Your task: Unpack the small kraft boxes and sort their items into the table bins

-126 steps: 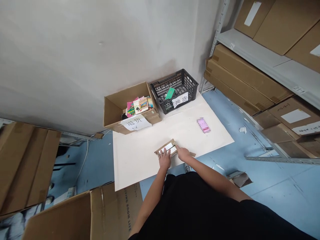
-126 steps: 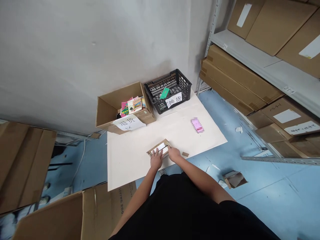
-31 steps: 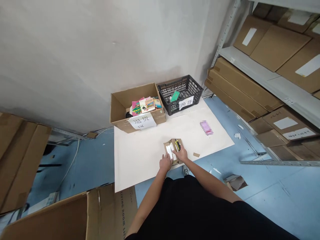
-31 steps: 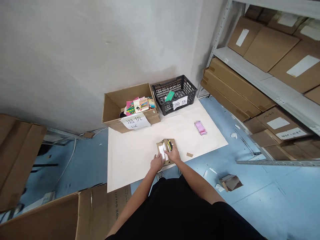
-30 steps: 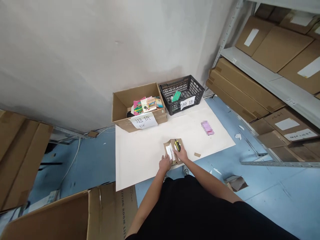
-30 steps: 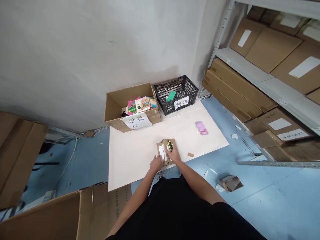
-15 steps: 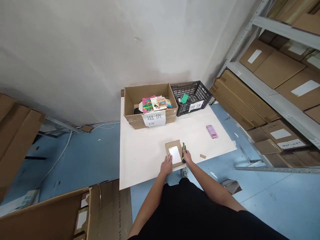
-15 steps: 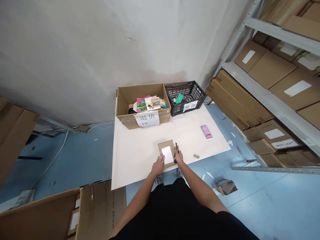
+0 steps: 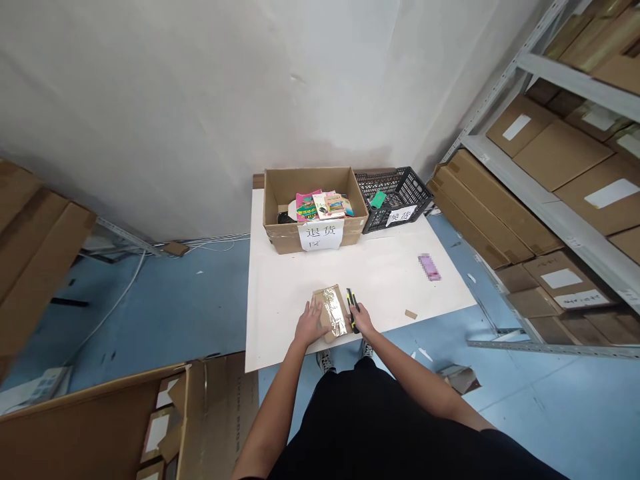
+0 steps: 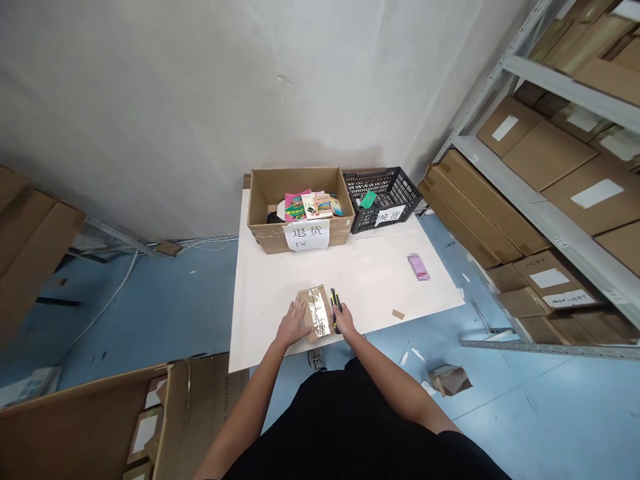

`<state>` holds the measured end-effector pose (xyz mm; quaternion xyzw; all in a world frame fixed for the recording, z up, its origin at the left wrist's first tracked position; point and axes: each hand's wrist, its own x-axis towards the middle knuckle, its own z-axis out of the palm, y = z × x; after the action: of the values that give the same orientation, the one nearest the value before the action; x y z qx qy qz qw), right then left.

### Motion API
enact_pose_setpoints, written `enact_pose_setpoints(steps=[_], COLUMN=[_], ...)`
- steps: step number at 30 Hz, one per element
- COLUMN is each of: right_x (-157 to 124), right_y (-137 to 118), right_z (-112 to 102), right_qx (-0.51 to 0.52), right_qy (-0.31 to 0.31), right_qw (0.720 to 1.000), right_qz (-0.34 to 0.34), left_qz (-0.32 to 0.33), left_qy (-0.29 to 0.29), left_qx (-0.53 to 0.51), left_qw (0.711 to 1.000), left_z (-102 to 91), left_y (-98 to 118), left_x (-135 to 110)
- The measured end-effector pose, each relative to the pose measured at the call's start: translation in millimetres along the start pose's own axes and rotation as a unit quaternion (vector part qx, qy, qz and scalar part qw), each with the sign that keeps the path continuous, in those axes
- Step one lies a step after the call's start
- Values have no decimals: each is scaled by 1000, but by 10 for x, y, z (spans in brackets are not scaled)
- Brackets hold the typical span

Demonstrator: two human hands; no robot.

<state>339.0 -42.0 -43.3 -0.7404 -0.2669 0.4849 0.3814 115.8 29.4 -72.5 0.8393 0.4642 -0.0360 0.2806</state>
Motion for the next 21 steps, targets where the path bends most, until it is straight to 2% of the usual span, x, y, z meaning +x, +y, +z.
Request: enact_pose_setpoints(steps=[2, 5, 9, 11, 15, 21], right_x=[10, 51, 170, 246, 342, 276], right_y=[-18, -109, -318, -428, -581, -612], right_z=[-61, -153, -147, -100, -24, -39], right_qx=[-24, -126, -288, -352, -443, -521], right_qy=[13, 24, -4, -13, -14, -41], right_qw=[1000, 991, 950, 926, 889, 849], right_qz=[-7, -46, -122, -138, -114, -81], left_qz=[11, 18, 15, -3, -36, -52], left_qy=[-9, -22, -30, -37, -43, -46], left_qx=[16, 22, 28, 27, 20, 17], left_qw=[1000, 999, 999, 999, 998, 997], left_z=[13, 68, 125, 137, 148, 106], left_y=[8, 122, 452, 622, 806, 808], left_x=[42, 148, 357, 446, 510, 453])
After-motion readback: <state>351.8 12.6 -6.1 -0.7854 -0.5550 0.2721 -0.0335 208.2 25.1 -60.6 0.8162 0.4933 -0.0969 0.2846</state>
